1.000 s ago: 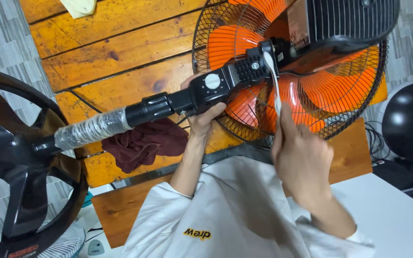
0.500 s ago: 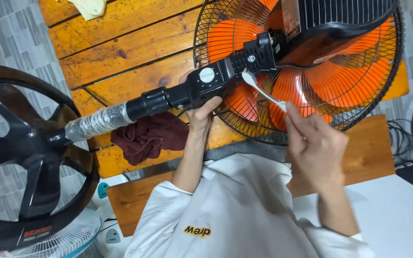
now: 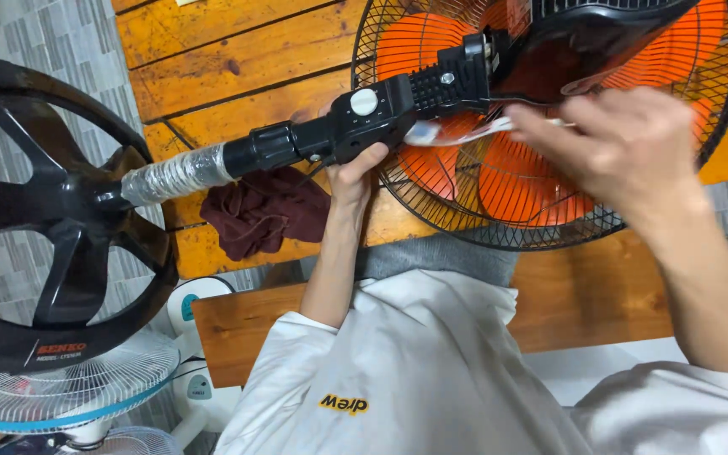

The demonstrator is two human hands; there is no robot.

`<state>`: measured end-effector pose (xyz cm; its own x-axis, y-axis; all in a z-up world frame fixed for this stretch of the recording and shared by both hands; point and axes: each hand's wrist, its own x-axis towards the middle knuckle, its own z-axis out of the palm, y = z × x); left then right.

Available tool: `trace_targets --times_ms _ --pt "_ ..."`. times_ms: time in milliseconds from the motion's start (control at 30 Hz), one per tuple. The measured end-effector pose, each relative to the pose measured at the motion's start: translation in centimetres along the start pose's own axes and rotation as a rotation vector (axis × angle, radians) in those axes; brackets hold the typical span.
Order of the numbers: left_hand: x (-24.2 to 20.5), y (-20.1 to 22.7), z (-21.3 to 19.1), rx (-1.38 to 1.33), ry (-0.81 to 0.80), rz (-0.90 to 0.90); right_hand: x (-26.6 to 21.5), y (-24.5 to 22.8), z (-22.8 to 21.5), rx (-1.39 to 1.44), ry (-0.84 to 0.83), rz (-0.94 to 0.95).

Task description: Cleaning an electric fan using a cloth and a toothbrush

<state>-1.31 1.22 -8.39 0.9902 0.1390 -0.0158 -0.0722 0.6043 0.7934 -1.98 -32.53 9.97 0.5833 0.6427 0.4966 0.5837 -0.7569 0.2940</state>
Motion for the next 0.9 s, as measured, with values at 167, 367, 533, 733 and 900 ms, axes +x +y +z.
trace_targets --times_ms 167,367,533,733,900 --pt "-0.1 0.8 0.5 -0.031 -0.011 -0.01 -2.6 1.9 0.4 -0.194 -0.046 0.047" --pt "0.0 -0.9 -0.9 0.126 0.112 0.015 0.2 -9.5 -0.4 0.017 -0.151 0.388" --pt "-1.4 3.6 3.5 0.284 0.233 0.134 0.4 -20.8 -1.7 0.641 0.002 0.842" --pt "-9.2 7.9 0.9 0.9 0.111 0.372 -6.3 -24.2 -0.3 0.927 -0.076 1.228" --pt "-11.2 8.9 -6.6 1.597 0.294 0.852 -7.1 -25.1 -0.7 1.1 -0.135 1.213"
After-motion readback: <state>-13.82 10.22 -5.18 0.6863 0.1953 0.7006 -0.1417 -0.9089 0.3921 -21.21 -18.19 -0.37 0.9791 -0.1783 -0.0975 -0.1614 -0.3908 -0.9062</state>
